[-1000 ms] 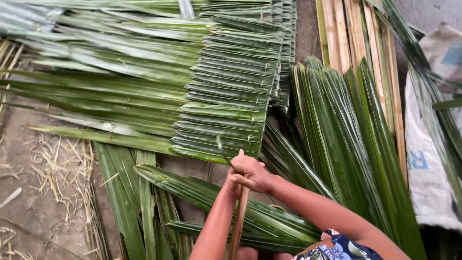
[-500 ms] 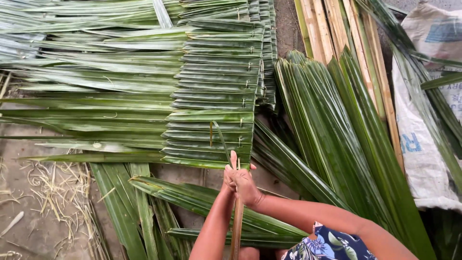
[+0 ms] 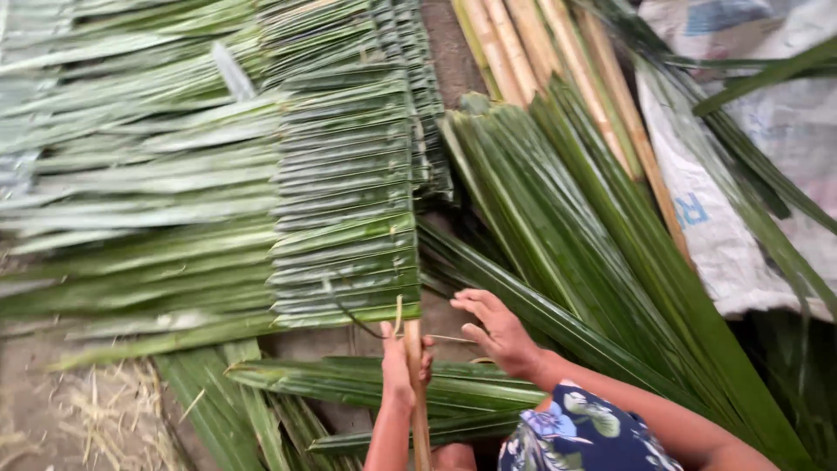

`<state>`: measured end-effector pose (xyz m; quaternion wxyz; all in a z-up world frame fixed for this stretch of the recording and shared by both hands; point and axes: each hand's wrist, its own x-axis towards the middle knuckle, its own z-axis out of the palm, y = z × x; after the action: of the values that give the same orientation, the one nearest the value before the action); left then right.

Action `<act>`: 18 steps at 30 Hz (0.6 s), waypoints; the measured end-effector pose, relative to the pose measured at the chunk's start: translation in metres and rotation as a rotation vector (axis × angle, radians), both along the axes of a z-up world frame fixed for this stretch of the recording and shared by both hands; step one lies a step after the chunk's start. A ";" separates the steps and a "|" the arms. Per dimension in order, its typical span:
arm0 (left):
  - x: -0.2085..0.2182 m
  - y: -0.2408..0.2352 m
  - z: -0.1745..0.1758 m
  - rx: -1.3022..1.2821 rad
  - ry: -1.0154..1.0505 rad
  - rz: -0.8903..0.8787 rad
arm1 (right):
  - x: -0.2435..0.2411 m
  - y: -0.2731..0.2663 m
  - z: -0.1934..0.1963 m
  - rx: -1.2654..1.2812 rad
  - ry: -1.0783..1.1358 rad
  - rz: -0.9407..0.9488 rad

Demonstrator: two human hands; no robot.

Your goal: Weaving and pinning palm leaves onto a wooden rod to create a thatched roof panel

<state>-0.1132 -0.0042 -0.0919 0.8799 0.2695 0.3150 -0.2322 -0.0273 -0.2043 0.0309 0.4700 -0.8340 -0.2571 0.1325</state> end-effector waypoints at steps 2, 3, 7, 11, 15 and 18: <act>0.013 0.000 0.013 -0.068 0.028 0.054 | 0.004 -0.038 -0.007 -0.077 -0.050 -0.071; 0.014 0.002 0.034 0.053 0.014 0.072 | -0.002 -0.057 -0.015 -0.214 -0.148 -0.142; 0.045 0.015 0.046 0.150 -0.043 0.102 | 0.000 -0.098 -0.044 -0.570 -0.321 -0.281; 0.061 0.016 0.021 0.249 0.066 0.097 | 0.010 -0.100 -0.073 -0.757 -0.324 -0.315; 0.045 0.010 0.052 0.523 0.123 0.210 | 0.007 -0.113 -0.077 -0.809 -0.421 -0.319; 0.019 0.012 0.047 0.934 0.015 0.380 | 0.006 -0.127 -0.057 -0.782 -0.366 -0.377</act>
<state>-0.0947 0.0081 -0.0447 0.6899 0.5707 0.4349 0.0958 -0.0217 -0.3313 -0.0265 0.0832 -0.9903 -0.1103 -0.0173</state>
